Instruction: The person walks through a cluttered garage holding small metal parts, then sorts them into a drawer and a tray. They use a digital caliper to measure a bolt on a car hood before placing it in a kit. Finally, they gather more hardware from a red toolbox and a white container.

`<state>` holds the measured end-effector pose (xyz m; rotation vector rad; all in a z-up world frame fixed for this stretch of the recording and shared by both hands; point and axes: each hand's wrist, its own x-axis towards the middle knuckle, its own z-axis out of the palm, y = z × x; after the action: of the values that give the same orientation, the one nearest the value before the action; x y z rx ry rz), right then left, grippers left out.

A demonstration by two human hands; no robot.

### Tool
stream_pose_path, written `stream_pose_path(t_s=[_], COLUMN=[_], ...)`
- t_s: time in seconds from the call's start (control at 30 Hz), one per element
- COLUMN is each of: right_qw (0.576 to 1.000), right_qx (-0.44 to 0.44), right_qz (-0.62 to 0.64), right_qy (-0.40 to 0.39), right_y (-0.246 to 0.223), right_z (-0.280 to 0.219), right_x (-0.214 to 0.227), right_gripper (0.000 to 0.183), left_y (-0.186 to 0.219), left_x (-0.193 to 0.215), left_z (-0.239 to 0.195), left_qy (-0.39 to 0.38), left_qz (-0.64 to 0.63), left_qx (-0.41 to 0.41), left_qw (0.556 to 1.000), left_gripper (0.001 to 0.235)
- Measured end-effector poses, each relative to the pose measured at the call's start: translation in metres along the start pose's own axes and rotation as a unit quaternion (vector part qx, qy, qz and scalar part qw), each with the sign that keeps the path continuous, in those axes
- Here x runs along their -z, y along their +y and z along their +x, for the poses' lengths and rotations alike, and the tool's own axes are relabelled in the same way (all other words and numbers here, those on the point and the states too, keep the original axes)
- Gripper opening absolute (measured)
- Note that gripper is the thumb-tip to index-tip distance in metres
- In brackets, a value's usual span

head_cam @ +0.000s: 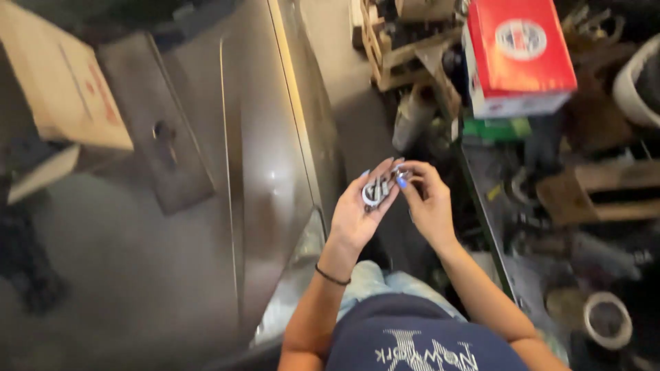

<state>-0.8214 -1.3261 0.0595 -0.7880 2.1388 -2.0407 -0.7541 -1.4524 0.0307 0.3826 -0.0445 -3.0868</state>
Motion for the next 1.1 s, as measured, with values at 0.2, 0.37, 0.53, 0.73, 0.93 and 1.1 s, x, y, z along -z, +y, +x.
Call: stream_pose_path(t_s=[0.2, 0.37, 0.53, 0.73, 0.93, 1.1], right_qw=[0.996, 0.994, 0.991, 0.989, 0.992, 0.995], right_qx=[0.003, -0.009, 0.006, -0.093, -0.107, -0.098], right_qz=[-0.054, -0.051, -0.04, 0.04, 0.05, 0.009], right_qy=[-0.07, -0.099, -0.131, -0.11, -0.052, 0.004], right_y=[0.051, 0.102, 0.139, 0.15, 0.166, 0.195], right_z=[0.138, 0.263, 0.402, 0.534, 0.66, 0.77], right_x=[-0.039, -0.088, -0.137, -0.158, -0.151, -0.142], right_gripper=[0.033, 0.026, 0.026, 0.02, 0.017, 0.018], left_y=[0.096, 0.19, 0.29, 0.365, 0.403, 0.445], left_x=[0.006, 0.003, -0.014, -0.076, -0.096, -0.126], left_z=[0.111, 0.218, 0.326, 0.419, 0.538, 0.667], left_qy=[0.092, 0.123, 0.112, 0.097, 0.05, 0.002], left_qz=[-0.036, -0.055, -0.058, -0.059, -0.103, -0.071], left_qx=[-0.013, -0.011, -0.031, -0.031, -0.064, -0.046], left_qw=[0.995, 0.991, 0.992, 0.993, 0.991, 0.996], left_gripper=[0.047, 0.045, 0.043, 0.045, 0.039, 0.039])
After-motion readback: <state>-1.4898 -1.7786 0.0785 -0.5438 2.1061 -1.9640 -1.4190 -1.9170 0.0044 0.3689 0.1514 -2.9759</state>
